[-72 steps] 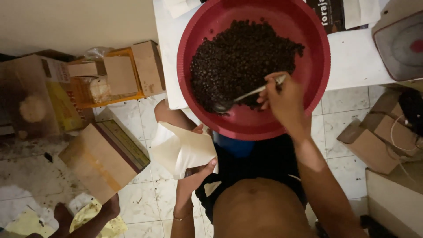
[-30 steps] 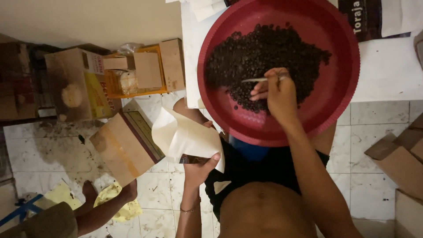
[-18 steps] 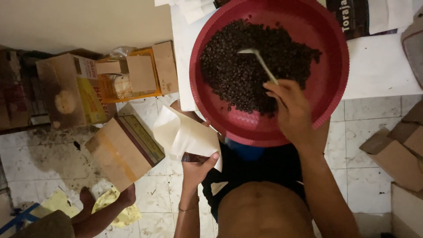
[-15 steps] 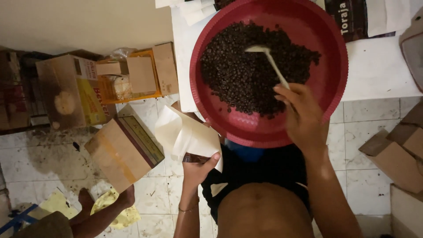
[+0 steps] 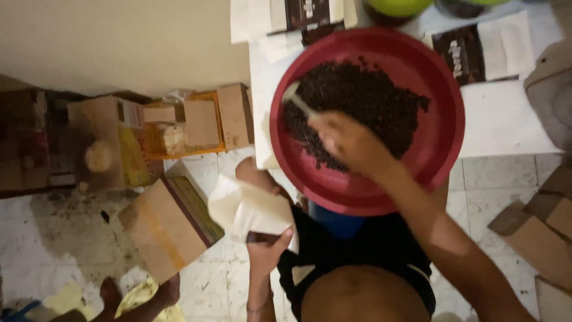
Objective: Filling small paper bags with roasted coffee beans using a spoon and a plastic scoop from a large bowl.
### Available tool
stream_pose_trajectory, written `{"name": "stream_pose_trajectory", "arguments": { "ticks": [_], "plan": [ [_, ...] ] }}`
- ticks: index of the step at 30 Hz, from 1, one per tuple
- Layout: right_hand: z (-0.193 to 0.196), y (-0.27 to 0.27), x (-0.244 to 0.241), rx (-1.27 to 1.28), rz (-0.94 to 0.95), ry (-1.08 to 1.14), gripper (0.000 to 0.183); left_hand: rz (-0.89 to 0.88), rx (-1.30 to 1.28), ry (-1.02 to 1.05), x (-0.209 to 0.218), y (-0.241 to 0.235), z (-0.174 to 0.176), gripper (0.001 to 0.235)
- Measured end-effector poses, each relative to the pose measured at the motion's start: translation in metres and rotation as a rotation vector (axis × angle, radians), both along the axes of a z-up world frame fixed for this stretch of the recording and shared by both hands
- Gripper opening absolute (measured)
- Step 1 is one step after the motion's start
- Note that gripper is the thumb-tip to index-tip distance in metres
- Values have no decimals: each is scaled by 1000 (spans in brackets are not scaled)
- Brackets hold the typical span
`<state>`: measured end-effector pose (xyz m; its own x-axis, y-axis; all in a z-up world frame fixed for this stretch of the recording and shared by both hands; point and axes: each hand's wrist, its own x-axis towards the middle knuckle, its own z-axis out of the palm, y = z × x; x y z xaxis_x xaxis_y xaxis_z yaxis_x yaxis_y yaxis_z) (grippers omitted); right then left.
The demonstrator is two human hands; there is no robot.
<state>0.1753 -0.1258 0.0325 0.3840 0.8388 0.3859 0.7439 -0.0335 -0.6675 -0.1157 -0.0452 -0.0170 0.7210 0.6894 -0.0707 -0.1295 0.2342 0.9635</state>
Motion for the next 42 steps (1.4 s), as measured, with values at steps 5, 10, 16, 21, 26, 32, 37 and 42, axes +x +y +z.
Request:
{"name": "stream_pose_trajectory", "arguments": {
  "ticks": [5, 10, 16, 21, 26, 32, 37, 42],
  "plan": [
    [-11, -17, -11, -77, 11, -30, 49, 71, 41, 76, -27, -3, -34, 62],
    [13, -51, 1, -46, -241, 188, 42, 115, 163, 307, -60, 2, -75, 61],
    [47, -68, 48, 16, -326, 113, 38, -12, -52, 220, -3, 5, -9, 58],
    [16, -41, 89, 25, -231, -37, 41, -84, -44, 96, 10, -7, -9, 64],
    [-5, -14, 97, 34, -72, -58, 32, -39, 34, 95, 2, -22, 2, 60],
    [-1, -18, 104, 19, -51, -178, 43, 56, -30, 134, -24, -29, -23, 63],
    [-7, -70, 119, -113, -184, -243, 40, 35, 85, 151, -8, -28, -1, 72],
    [1, -136, 81, 75, -419, 72, 34, -24, 25, 139, 13, -22, 21, 69]
  ]
}}
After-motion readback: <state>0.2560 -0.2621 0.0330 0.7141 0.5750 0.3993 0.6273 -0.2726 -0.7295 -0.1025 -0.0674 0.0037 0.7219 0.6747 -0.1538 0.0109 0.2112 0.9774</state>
